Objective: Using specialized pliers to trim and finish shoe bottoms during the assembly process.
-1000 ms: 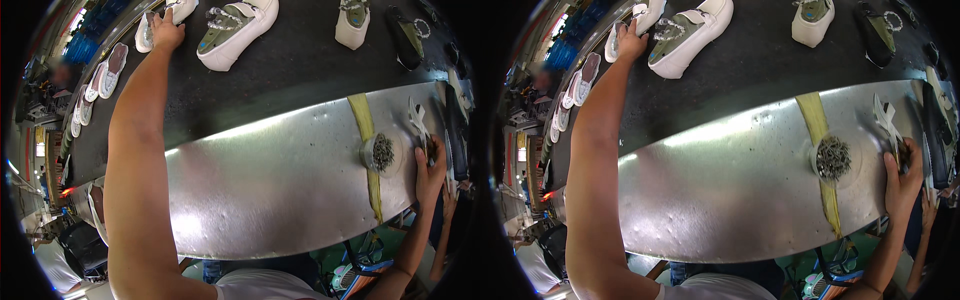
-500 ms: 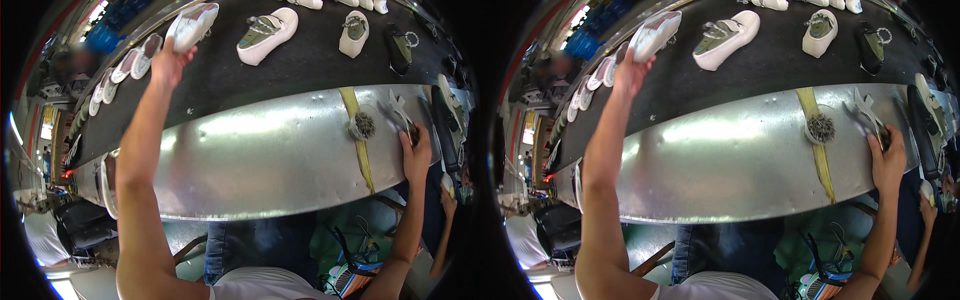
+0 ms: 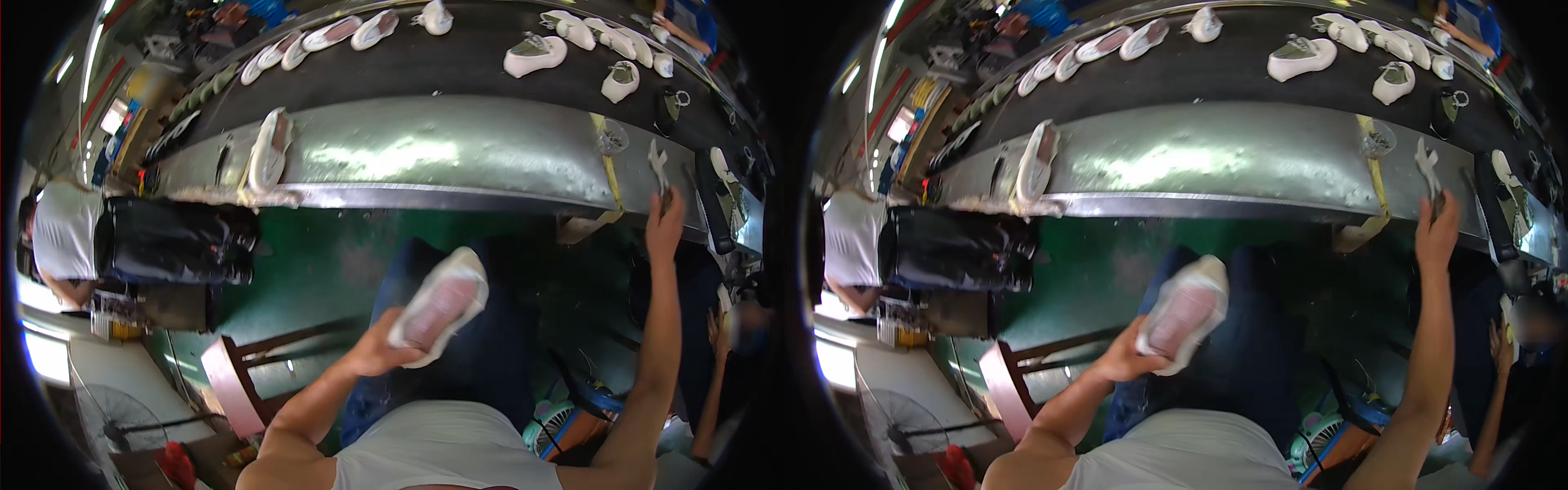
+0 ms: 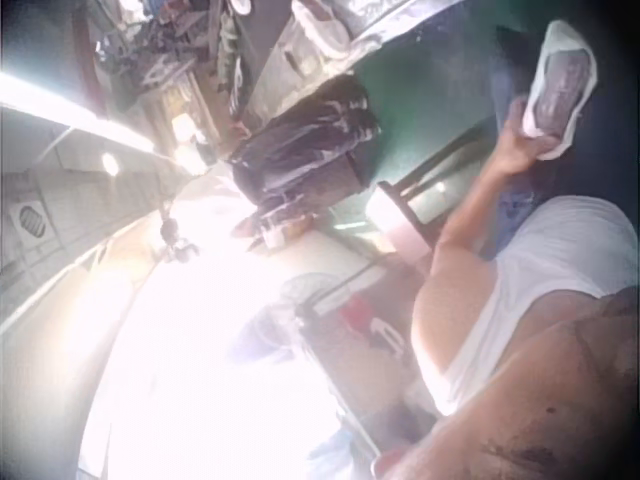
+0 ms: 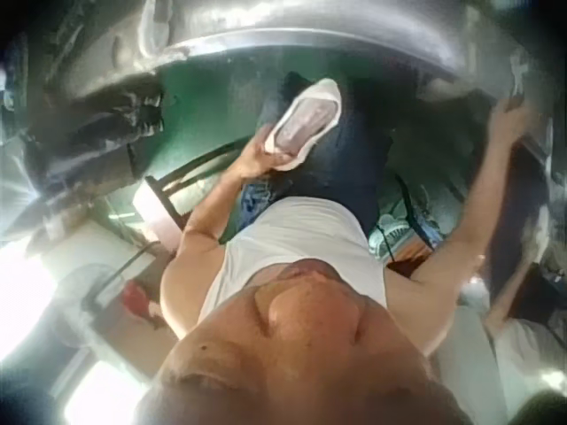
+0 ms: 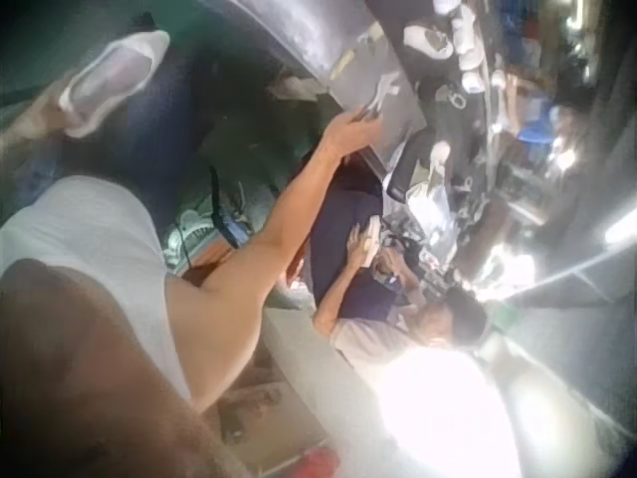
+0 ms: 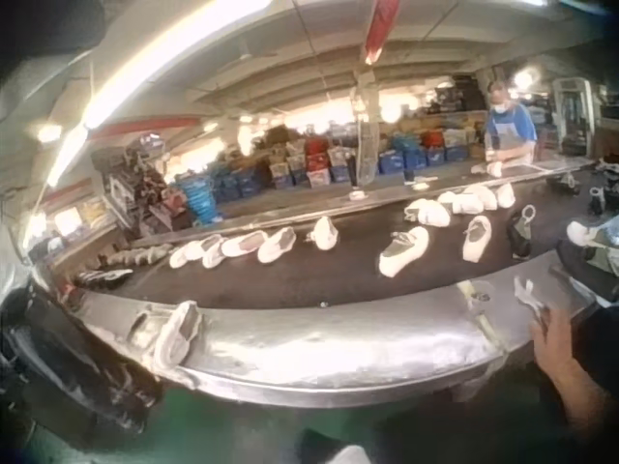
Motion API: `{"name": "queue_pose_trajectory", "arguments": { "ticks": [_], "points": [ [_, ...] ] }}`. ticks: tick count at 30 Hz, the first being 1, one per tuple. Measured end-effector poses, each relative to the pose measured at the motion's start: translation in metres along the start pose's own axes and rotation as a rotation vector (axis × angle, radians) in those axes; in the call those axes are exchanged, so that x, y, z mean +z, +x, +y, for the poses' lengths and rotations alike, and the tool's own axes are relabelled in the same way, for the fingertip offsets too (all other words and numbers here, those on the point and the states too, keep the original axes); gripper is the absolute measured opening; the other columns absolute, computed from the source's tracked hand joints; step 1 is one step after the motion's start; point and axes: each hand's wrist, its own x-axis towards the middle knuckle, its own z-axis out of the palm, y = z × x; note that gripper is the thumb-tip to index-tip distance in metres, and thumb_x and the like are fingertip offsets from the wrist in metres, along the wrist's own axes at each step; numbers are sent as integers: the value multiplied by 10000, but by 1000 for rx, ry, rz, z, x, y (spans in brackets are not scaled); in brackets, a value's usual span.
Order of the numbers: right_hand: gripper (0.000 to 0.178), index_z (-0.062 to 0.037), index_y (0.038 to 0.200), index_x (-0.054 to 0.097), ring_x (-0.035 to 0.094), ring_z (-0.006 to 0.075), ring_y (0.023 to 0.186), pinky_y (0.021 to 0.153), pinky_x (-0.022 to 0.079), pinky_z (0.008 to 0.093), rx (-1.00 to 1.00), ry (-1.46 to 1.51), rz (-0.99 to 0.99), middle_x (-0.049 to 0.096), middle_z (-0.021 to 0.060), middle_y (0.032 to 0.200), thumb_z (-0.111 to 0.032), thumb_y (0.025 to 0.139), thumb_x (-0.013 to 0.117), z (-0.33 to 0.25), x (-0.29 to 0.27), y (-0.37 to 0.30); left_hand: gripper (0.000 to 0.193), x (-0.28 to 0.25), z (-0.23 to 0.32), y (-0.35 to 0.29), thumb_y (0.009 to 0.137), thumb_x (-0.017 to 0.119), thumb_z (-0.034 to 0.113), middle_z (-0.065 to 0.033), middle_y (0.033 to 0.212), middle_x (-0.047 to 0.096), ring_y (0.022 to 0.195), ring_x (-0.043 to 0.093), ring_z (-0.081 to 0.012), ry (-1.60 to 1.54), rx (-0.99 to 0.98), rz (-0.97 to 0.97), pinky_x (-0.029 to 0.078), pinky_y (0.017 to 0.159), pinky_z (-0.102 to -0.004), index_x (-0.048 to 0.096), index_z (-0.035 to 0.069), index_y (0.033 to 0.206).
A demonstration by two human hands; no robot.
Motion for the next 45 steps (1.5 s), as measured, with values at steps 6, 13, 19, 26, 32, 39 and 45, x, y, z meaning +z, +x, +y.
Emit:
{"name": "queue_pose_trajectory", "arguments": {
  "ticks": [6, 13, 19, 26, 32, 39, 45],
  "points": [
    [395, -15, 1160, 558, 553, 137, 722, 665, 466, 284, 431, 674, -542, 591, 49, 846, -387, 1033, 524, -91, -19, -166, 873, 62, -27, -22, 856, 734, 400, -301, 1356, 483, 1283, 463, -462, 943, -16, -176, 414, 1072, -460, 299, 24, 1513],
    [298, -31, 1088, 587, 537, 72, 708, 615, 444, 220, 942, 1033, -903, 586, 11, 855, -318, 1028, 538, -171, -85, -226, 802, 114, -7, 86, 843, 694, 506, -307, 1320, 553, 1212, 559, -438, 794, -224, -367, 448, 1040, -467, 470, -16, 1409],
    [275, -1, 1134, 591, 577, 103, 716, 645, 475, 246, 688, 1071, -1116, 626, 30, 863, -222, 971, 598, -201, -137, -225, 700, 61, -41, 73, 941, 709, 209, -44, 1201, 610, 1117, 553, -132, -483, 118, -100, 465, 993, -316, 341, 125, 1531],
    [279, 13, 1137, 618, 622, 142, 699, 677, 501, 305, 372, 908, -1311, 662, 75, 805, -205, 963, 611, -246, -140, -225, 611, 46, -33, 49, 1022, 587, 307, -40, 1257, 523, 1176, 485, -157, -368, 68, -80, 410, 1043, -330, 252, 197, 1521],
    [310, 21, 1214, 595, 609, 113, 757, 693, 507, 287, 382, 945, -1441, 682, 71, 924, -184, 982, 600, -265, -124, -210, 631, 41, -47, 47, 1026, 573, 286, -52, 1323, 497, 1234, 463, -168, -337, 105, -103, 374, 1081, -360, 224, 211, 1547],
    [318, 42, 1177, 577, 657, 167, 794, 693, 522, 329, -277, 393, -1257, 665, 102, 918, -206, 978, 576, -268, -121, -174, 811, 39, -41, 42, 937, 629, 52, -90, 1330, 496, 1253, 469, -204, -87, 68, -175, 386, 1090, -370, 119, 181, 1554],
    [294, 39, 1158, 604, 651, 180, 787, 712, 534, 291, 1110, 1461, -1558, 670, 85, 948, -193, 977, 599, -279, -112, -180, 863, 34, -29, 55, 916, 654, 33, -130, 1394, 471, 1262, 480, -230, 42, -2, -236, 394, 1090, -370, 90, 170, 1556]
  ]
}}
